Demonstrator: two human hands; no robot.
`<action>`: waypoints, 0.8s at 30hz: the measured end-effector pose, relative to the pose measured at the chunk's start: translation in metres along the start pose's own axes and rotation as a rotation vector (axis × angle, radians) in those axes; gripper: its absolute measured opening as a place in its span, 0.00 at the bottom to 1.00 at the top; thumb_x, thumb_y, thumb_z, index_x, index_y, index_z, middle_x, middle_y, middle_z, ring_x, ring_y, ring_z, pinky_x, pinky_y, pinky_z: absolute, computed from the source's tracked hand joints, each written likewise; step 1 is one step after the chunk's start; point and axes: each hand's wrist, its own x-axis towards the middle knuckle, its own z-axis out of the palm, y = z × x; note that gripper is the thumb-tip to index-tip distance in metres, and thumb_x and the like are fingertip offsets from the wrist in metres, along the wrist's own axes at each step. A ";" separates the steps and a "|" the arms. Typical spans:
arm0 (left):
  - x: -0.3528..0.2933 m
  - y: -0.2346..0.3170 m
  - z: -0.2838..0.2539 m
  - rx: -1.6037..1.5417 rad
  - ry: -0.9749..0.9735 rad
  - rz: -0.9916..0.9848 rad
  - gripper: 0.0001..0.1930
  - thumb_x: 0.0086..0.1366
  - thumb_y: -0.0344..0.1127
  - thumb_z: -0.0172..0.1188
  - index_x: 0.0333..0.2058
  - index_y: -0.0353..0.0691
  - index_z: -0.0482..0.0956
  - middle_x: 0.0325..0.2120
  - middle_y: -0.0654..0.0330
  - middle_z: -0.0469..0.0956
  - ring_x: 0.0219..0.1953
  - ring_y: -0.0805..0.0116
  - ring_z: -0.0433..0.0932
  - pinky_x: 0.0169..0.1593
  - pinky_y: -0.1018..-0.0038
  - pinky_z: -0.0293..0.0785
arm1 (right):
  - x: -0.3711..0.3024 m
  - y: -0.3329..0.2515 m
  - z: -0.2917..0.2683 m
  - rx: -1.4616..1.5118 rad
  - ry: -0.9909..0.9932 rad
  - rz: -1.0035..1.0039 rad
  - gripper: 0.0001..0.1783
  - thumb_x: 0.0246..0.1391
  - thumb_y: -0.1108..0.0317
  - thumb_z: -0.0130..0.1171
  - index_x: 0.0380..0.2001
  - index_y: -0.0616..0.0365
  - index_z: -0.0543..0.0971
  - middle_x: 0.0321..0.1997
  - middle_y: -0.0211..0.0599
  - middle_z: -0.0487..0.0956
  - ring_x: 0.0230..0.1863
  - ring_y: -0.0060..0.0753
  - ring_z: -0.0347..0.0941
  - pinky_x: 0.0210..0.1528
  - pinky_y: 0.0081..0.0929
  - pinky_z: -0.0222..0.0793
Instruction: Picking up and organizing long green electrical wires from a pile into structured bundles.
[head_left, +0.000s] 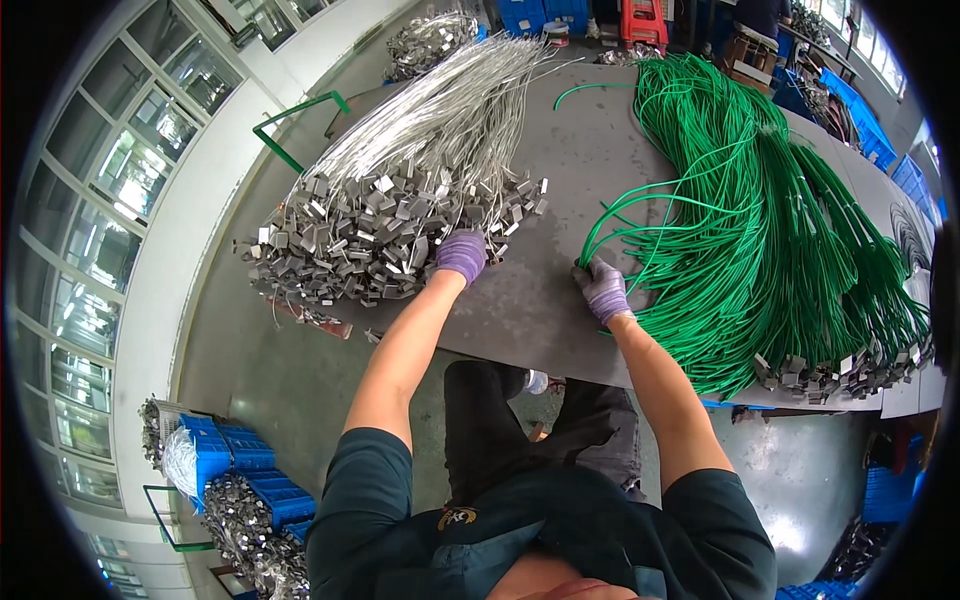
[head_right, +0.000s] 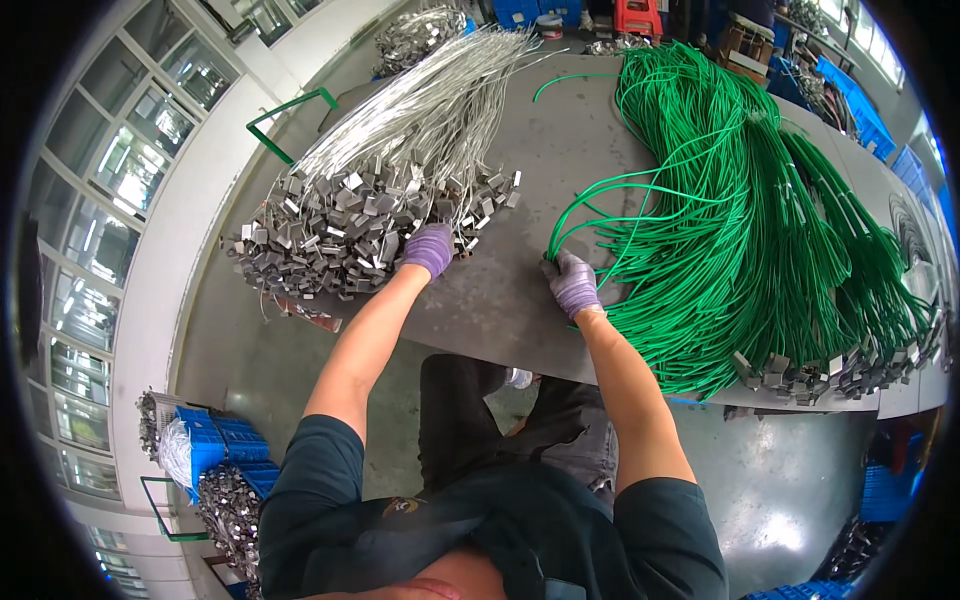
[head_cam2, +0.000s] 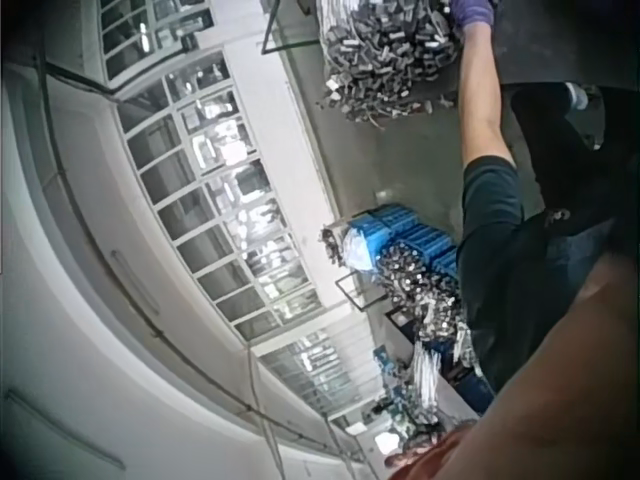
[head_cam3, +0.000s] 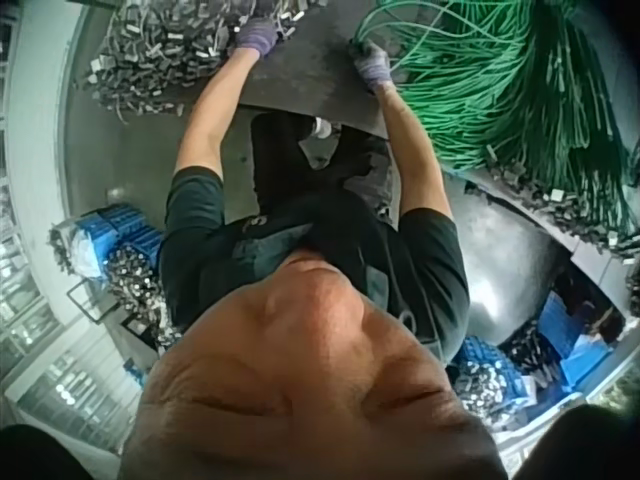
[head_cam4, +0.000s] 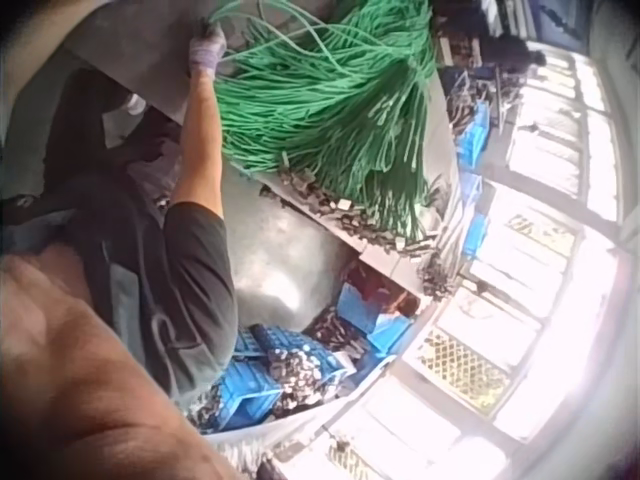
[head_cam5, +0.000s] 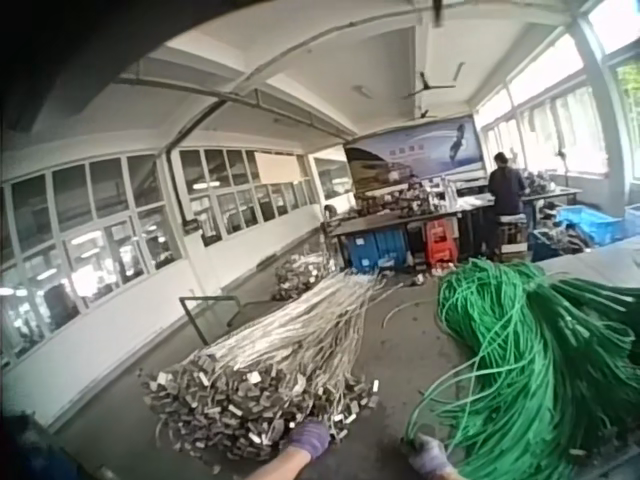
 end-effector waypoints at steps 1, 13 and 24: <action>-0.001 -0.002 0.000 -0.018 0.019 -0.023 0.07 0.52 0.29 0.54 0.28 0.37 0.81 0.27 0.44 0.79 0.32 0.49 0.80 0.35 0.60 0.76 | 0.000 -0.002 0.001 -0.011 -0.011 0.007 0.11 0.48 0.62 0.61 0.34 0.55 0.78 0.30 0.46 0.79 0.35 0.48 0.76 0.36 0.33 0.71; 0.001 -0.007 -0.011 -0.732 0.214 -0.121 0.17 0.64 0.44 0.50 0.42 0.36 0.74 0.36 0.43 0.76 0.40 0.49 0.75 0.44 0.64 0.69 | -0.002 -0.004 -0.003 -0.006 -0.021 0.017 0.12 0.49 0.59 0.60 0.32 0.56 0.77 0.30 0.47 0.78 0.36 0.52 0.74 0.36 0.38 0.70; -0.043 0.020 0.010 -1.697 -0.168 -0.464 0.11 0.65 0.45 0.49 0.31 0.45 0.70 0.13 0.59 0.72 0.13 0.64 0.74 0.16 0.68 0.71 | 0.004 0.002 0.004 -0.012 -0.023 0.064 0.12 0.49 0.64 0.62 0.35 0.58 0.78 0.28 0.44 0.79 0.29 0.37 0.77 0.35 0.29 0.70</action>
